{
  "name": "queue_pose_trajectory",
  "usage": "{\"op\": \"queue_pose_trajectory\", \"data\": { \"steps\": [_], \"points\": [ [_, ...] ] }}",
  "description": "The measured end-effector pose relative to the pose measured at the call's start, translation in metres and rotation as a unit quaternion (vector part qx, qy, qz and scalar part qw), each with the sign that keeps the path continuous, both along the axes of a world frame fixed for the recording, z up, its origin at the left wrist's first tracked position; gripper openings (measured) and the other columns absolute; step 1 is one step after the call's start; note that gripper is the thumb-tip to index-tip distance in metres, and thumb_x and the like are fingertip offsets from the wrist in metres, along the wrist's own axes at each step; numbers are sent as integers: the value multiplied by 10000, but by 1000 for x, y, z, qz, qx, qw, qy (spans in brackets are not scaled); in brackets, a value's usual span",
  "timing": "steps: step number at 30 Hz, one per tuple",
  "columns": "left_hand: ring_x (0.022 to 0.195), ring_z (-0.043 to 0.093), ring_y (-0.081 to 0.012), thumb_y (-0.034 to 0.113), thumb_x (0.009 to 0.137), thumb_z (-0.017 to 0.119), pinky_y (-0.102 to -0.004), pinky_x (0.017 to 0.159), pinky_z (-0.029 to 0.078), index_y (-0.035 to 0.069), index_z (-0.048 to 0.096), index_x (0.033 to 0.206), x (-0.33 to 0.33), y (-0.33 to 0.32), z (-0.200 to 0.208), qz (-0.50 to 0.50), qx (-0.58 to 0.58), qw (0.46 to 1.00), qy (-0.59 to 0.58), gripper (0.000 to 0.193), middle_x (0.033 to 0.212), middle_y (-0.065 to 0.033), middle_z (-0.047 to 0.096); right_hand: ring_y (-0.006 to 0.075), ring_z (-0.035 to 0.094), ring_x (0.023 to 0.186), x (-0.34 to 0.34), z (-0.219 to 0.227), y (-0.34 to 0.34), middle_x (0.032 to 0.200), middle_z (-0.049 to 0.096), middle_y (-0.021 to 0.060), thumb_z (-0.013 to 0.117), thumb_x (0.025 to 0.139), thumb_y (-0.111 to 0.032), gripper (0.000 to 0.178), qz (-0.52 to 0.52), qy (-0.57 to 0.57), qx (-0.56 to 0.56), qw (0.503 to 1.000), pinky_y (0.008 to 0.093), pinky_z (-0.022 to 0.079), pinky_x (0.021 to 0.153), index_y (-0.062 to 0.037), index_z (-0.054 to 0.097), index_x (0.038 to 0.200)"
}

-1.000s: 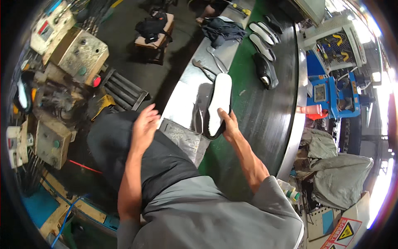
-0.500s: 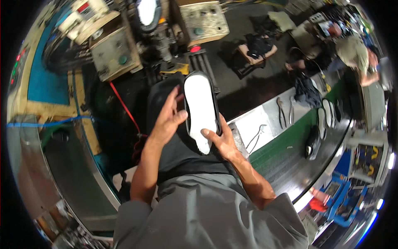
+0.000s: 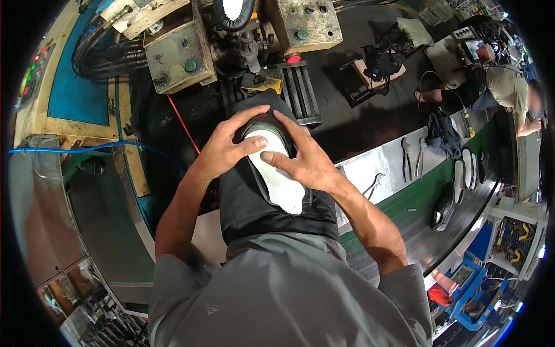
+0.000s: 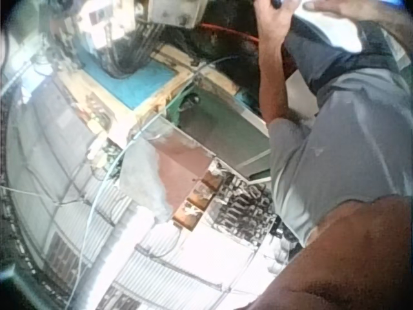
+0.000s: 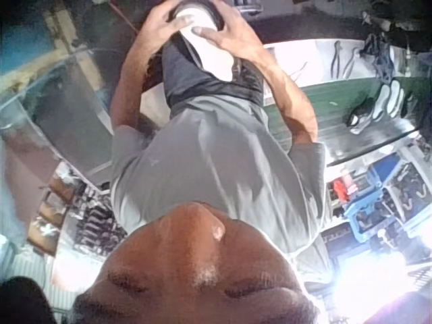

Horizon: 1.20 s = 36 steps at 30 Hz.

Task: Insert shoe lasts into uppers and position them for industrial stitching or lasting machines.

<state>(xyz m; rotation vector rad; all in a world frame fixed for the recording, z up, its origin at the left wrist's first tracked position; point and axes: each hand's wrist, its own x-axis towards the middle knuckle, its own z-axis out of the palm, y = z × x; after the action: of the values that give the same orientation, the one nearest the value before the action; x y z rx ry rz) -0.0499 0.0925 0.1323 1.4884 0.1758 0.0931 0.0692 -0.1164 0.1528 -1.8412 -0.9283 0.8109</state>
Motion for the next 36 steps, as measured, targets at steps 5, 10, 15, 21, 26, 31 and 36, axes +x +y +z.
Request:
{"op": "queue_pose_trajectory", "data": {
  "steps": [5,10,15,21,26,31,36],
  "points": [
    [1338,616,-239,255,1004,809,-358,1163,461,4,621,1518,0,-8,-5,23,63,997,-38,602,1436,-145,634,395,540,1433,-7,-22,-3,1535,595,242,867,950,-329,847,-27,-65,78,994,477,424,1215,-38,473,1640],
    [1336,620,-260,273,997,801,-370,1152,470,13,664,1471,0,-14,-17,65,131,987,-66,558,1439,-162,630,386,544,1416,-15,-33,0,1535,602,212,871,934,-232,774,-60,-110,119,985,469,432,1206,-35,525,1598],
    [1329,629,-285,279,984,797,-374,1141,479,12,707,1410,7,-20,-23,92,167,978,-88,511,1411,-182,642,386,544,1415,-20,-32,1,1535,601,209,868,928,-191,742,-94,-120,121,981,463,436,1204,-34,549,1579],
    [1338,622,-282,256,968,809,-377,1149,469,14,740,1366,10,-15,-32,87,184,974,-100,471,1418,-174,636,370,509,1487,-14,-35,-5,1586,561,216,875,919,-188,783,-100,-126,117,980,452,403,1246,-36,525,1603],
    [1374,591,-272,252,947,845,-367,1182,433,32,743,1387,9,-4,-32,23,104,987,-117,503,1453,-154,600,335,321,1644,28,-27,-39,1753,361,235,848,981,-293,942,10,251,157,955,440,265,1341,-10,322,1709],
    [1439,533,-266,263,958,810,-373,1239,352,4,717,1410,17,-4,-28,-5,110,991,-71,529,1476,-154,574,428,405,1584,12,-15,-34,1675,421,323,901,919,-399,1087,5,37,39,999,466,353,1294,58,289,1693],
    [1323,593,-286,198,984,769,-377,1150,447,31,742,1372,29,-10,-27,11,172,982,-82,423,1356,-153,636,465,498,1475,-14,-35,-10,1591,513,311,862,949,-254,869,-118,-76,60,988,486,415,1229,59,412,1624]
  ]
}}
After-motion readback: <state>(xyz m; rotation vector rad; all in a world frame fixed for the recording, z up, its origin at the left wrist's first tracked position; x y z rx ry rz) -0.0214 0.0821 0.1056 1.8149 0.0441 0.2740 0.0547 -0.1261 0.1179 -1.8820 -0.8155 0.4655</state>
